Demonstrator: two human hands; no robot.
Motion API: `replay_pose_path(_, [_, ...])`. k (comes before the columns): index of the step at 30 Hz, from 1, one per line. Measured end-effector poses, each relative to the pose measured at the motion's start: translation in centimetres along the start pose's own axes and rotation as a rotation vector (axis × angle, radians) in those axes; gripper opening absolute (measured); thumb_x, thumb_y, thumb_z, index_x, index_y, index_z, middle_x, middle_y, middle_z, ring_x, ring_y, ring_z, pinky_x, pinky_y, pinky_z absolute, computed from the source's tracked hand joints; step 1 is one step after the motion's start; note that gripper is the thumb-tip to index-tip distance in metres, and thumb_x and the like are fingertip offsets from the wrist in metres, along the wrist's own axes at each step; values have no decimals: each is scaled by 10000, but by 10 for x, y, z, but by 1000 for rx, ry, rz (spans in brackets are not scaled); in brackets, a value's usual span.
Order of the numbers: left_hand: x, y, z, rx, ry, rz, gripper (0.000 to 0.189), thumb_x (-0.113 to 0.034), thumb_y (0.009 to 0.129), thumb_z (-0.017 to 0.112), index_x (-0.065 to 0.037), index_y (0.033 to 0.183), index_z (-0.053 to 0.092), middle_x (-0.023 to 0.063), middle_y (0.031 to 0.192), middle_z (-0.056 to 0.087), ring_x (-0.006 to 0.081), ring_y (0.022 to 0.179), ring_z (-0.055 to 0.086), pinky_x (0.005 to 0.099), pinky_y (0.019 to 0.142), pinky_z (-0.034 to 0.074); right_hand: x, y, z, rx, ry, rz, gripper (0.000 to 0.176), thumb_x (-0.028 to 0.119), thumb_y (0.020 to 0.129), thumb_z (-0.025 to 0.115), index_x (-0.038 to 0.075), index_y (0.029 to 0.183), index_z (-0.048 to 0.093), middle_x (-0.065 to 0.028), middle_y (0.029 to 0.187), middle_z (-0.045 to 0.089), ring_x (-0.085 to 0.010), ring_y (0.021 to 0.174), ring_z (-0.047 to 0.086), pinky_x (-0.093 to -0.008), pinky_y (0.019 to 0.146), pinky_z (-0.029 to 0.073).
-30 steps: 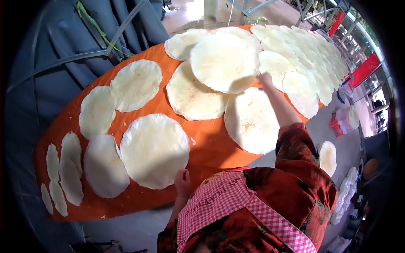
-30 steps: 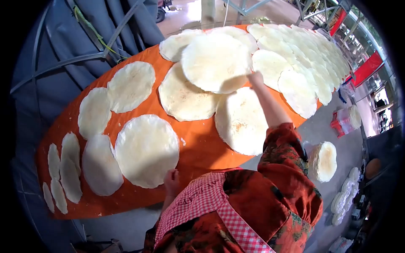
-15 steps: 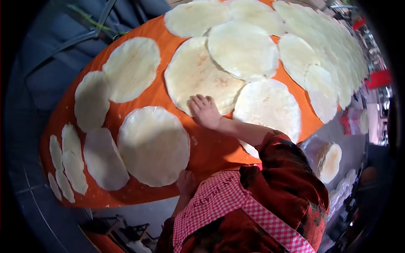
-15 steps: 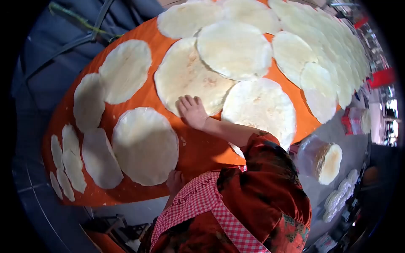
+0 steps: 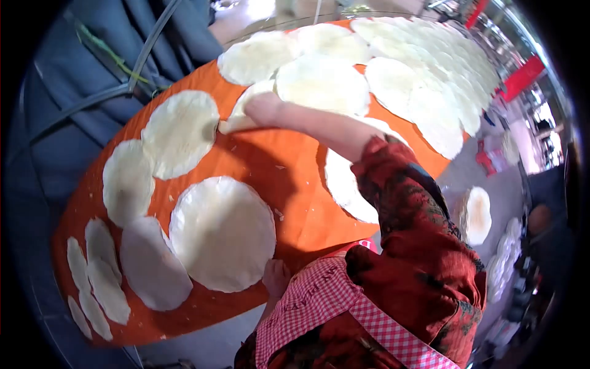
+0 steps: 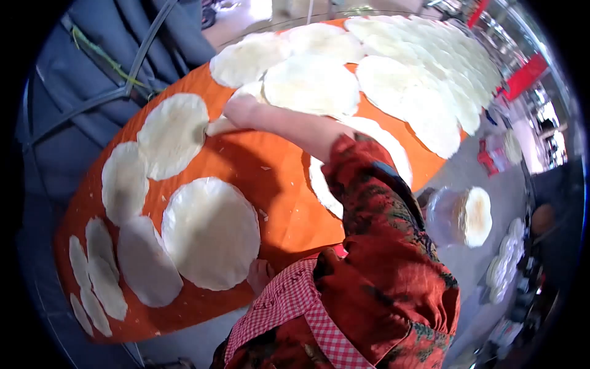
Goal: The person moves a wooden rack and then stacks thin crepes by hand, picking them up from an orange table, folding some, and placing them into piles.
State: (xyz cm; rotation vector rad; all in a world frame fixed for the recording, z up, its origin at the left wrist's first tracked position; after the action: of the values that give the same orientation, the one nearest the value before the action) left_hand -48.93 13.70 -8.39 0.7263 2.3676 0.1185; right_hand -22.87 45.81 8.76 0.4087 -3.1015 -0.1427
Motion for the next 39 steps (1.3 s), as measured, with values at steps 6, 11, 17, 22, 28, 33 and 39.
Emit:
replay_pose_path(6, [78, -8, -63, 24, -1115, -570, 74, -102, 864, 539, -54, 904, 579, 69, 872, 621, 152, 734, 600, 273, 627, 489, 147, -49, -218, -154, -214, -404, 127, 139, 742, 569, 38, 750, 646, -147, 681, 606, -326, 667, 595, -411, 580, 462])
replay_pose_path(11, [157, 17, -250, -470, -1294, -508, 528, -382, 920, 434, -74, 1338, 339, 142, 1337, 399, 282, 1200, 413, 421, 989, 369, 214, -73, -321, 36, 313, -327, 196, 149, 706, 659, 0, 831, 639, -88, 692, 617, -137, 692, 579, -336, 611, 448])
replay_pose_path(17, [193, -76, -219, -243, -1540, -711, 566, -406, 911, 436, -76, 1357, 323, 134, 1345, 398, 288, 1204, 416, 430, 1003, 359, 311, 24, -216, 427, 627, -507, 289, 179, 671, 693, -11, 879, 633, -78, 774, 630, -150, 783, 561, -337, 720, 458])
replay_pose_path(22, [194, -132, -179, -239, -1764, -805, 597, -427, 904, 438, -78, 1372, 309, 127, 1352, 396, 293, 1208, 419, 439, 1015, 351, 343, 78, -57, 113, 231, -352, 284, 166, 687, 666, 55, 947, 631, -129, 879, 634, -319, 859, 589, -430, 746, 464])
replay_pose_path(28, [208, -74, -129, -339, -2197, -432, 636, -451, 896, 440, -80, 1390, 292, 120, 1360, 394, 299, 1213, 422, 448, 1029, 342, 443, -117, 18, 112, 647, -327, 591, 406, 777, 629, 35, 1218, 501, -194, 1194, 526, -371, 1089, 503, -421, 943, 417])
replay_pose_path(33, [175, -55, -154, -277, -2251, -368, 501, -431, 929, 385, -92, 1296, 420, 79, 1248, 502, 263, 1136, 492, 428, 989, 381, 465, -180, 59, 227, 730, -204, 763, 477, 786, 626, 32, 1350, 370, -216, 1349, 407, -378, 1209, 422, -402, 1010, 369])
replay_pose_path(39, [170, -57, -163, -267, -1863, -459, 618, -466, 916, 400, -59, 1377, 333, 108, 1336, 446, 282, 1203, 440, 435, 1000, 379, 443, -179, 68, 211, 1004, -166, 714, 472, 812, 610, 34, 1337, 403, -213, 1336, 434, -367, 1188, 455, -376, 1006, 372])
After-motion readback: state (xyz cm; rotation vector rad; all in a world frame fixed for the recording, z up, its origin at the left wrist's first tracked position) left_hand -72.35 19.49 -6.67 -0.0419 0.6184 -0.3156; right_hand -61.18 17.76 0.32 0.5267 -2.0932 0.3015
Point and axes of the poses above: each hand's wrist, its own y-axis towards the middle knuckle, its own z-axis out of the palm, x = y × z, the point moved 7 cm from there along y, towards the middle knuckle
